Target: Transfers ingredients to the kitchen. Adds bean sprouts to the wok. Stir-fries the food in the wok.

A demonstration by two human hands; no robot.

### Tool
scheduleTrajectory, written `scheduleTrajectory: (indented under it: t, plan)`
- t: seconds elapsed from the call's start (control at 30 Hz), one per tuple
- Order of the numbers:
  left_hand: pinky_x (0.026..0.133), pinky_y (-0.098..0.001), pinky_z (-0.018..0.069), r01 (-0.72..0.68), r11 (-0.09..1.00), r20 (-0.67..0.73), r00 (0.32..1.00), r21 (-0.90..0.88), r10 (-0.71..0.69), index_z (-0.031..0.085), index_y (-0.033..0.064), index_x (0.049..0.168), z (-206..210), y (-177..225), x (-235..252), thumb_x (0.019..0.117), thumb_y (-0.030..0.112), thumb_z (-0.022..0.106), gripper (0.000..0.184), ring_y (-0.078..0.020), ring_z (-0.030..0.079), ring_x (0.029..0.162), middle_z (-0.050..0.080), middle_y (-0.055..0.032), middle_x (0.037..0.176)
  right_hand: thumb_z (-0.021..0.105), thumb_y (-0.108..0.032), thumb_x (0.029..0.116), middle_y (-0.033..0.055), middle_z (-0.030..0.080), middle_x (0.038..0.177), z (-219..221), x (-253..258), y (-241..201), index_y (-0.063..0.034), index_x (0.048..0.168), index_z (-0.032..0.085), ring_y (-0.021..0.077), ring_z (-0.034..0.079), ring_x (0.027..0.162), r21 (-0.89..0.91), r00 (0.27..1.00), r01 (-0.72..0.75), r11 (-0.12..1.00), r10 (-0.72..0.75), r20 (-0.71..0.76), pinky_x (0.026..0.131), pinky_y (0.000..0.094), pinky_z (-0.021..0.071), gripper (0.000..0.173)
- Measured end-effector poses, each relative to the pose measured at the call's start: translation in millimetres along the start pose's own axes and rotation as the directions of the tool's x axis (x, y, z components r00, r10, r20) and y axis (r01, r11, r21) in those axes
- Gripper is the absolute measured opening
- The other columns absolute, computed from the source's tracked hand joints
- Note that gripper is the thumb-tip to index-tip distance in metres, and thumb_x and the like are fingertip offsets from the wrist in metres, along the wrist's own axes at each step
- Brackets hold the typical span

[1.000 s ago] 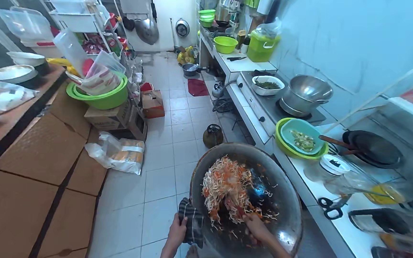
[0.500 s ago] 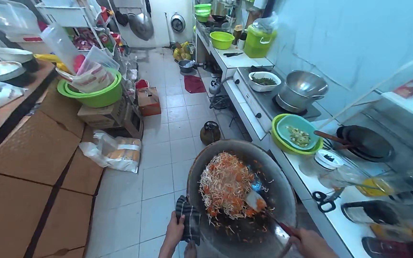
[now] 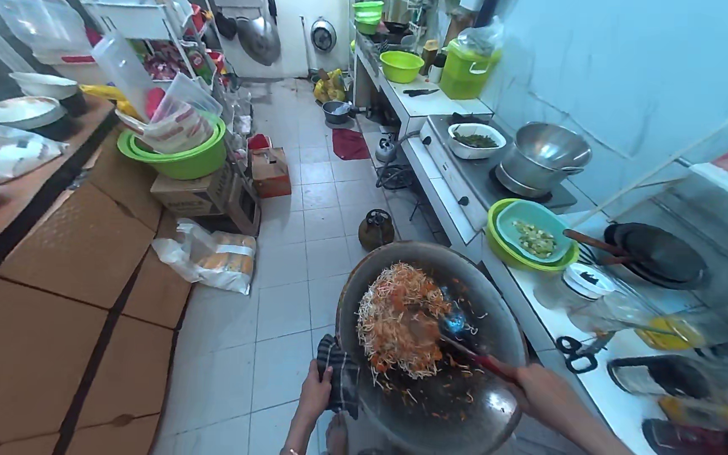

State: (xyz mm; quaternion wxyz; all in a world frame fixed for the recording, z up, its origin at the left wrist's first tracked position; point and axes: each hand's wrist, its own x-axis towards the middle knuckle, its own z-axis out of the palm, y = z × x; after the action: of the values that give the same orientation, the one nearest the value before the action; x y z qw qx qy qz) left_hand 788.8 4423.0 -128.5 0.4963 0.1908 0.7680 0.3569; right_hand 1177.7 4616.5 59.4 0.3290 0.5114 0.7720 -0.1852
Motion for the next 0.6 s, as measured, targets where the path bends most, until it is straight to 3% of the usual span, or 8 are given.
scheduleTrajectory:
  t: [0.03,0.1,0.17,0.27,0.37,0.47,0.57,0.6]
  plan:
    - [0.098,-0.0545,0.0526,0.008,1.0,0.004,1.0,0.011,-0.008,0.041,-0.0007,0.146,-0.5,1.1,-0.2,0.1085,0.021,0.051,0.045,-0.0363,0.067,0.112,0.065,-0.0264,0.123,0.052,-0.035,0.1056,0.0227,0.071,0.12,-2.6,-2.4,10.7,-0.0293,0.15,0.055,0.0449,0.066,0.113,0.028,0.996,-0.005,1.0,0.003,0.087,0.095,0.066,0.0503,0.044]
    - [0.099,-0.0544,0.0524,0.02,0.999,0.015,1.0,0.03,-0.021,0.038,-0.0009,0.148,0.5,3.0,0.0,0.1087,0.022,0.051,0.047,-0.0365,0.067,0.113,0.064,-0.0266,0.124,0.048,-0.035,0.1087,0.0245,0.07,0.117,-3.0,-3.2,17.6,-0.0122,0.138,0.064,0.0427,0.069,0.107,0.097,0.949,0.009,0.995,-0.039,0.312,0.095,0.0626,0.0517,0.04]
    - [0.1,-0.0544,0.0519,0.025,0.999,0.024,0.999,0.041,-0.026,0.035,-0.001,0.15,1.4,3.0,0.4,0.1087,0.022,0.051,0.05,-0.037,0.067,0.114,0.064,-0.0273,0.125,0.046,-0.04,0.1098,0.0251,0.071,0.109,4.1,-4.7,-7.1,-0.0095,0.138,0.063,0.0393,0.07,0.092,0.225,0.876,0.028,0.974,-0.132,0.463,0.086,0.0585,0.0537,0.045]
    - [0.1,-0.0558,0.0517,0.017,0.999,0.011,1.0,0.041,-0.018,0.035,-0.0014,0.15,2.7,1.3,-3.4,0.1085,0.021,0.051,0.05,-0.0385,0.066,0.114,0.063,-0.0285,0.126,0.044,-0.043,0.1097,0.0193,0.068,0.094,39.6,24.4,-78.5,-0.0109,0.14,0.059,0.0295,0.065,0.072,0.517,0.89,0.065,0.854,-0.284,0.357,0.073,0.0495,0.0548,0.046]
    - [0.1,-0.0547,0.0517,0.018,0.999,-0.001,1.0,0.028,-0.018,0.038,-0.001,0.149,5.5,1.2,-6.9,0.1082,0.022,0.052,0.049,-0.0372,0.066,0.115,0.064,-0.0273,0.125,0.04,-0.042,0.1109,0.0159,0.068,0.097,69.6,75.1,-141.3,-0.0123,0.149,0.05,0.0246,0.066,0.07,0.736,0.971,-0.035,0.676,-0.15,0.184,0.068,0.0432,0.0568,0.049]
    - [0.099,-0.0532,0.0522,0.018,1.0,0.008,1.0,0.023,-0.018,0.041,-0.0012,0.147,2.4,2.4,-9.8,0.1084,0.02,0.051,0.045,-0.0361,0.066,0.113,0.064,-0.0262,0.124,0.039,-0.035,0.1125,0.0097,0.057,0.081,88.3,104.2,-154.7,-0.0068,0.143,0.052,0.0184,0.053,0.055,0.928,0.995,-0.094,0.359,0.022,0.093,0.054,0.0361,0.05,0.044]
    - [0.099,-0.0538,0.052,0.018,1.0,0.009,1.0,0.016,-0.018,0.042,-0.0009,0.146,3.2,2.2,-10.4,0.1082,0.021,0.052,0.044,-0.0363,0.067,0.113,0.064,-0.0263,0.124,0.034,-0.034,0.114,-0.0012,0.045,0.065,81.8,83.6,-121.0,-0.0075,0.113,0.052,0.0061,0.037,0.042,0.977,0.981,-0.17,-0.126,0.069,0.179,0.039,0.0215,0.0361,0.032]
    - [0.099,-0.0542,0.0519,0.019,1.0,0.005,1.0,0.021,-0.019,0.042,-0.0011,0.146,3.4,1.5,-10.3,0.1083,0.021,0.052,0.045,-0.0369,0.066,0.113,0.065,-0.0267,0.124,0.031,-0.035,0.1141,-0.0036,0.042,0.061,74.8,69.2,-102.3,-0.0105,0.105,0.049,0.0038,0.035,0.04,0.955,0.976,-0.201,-0.218,0.042,0.215,0.037,0.0189,0.0335,0.032]
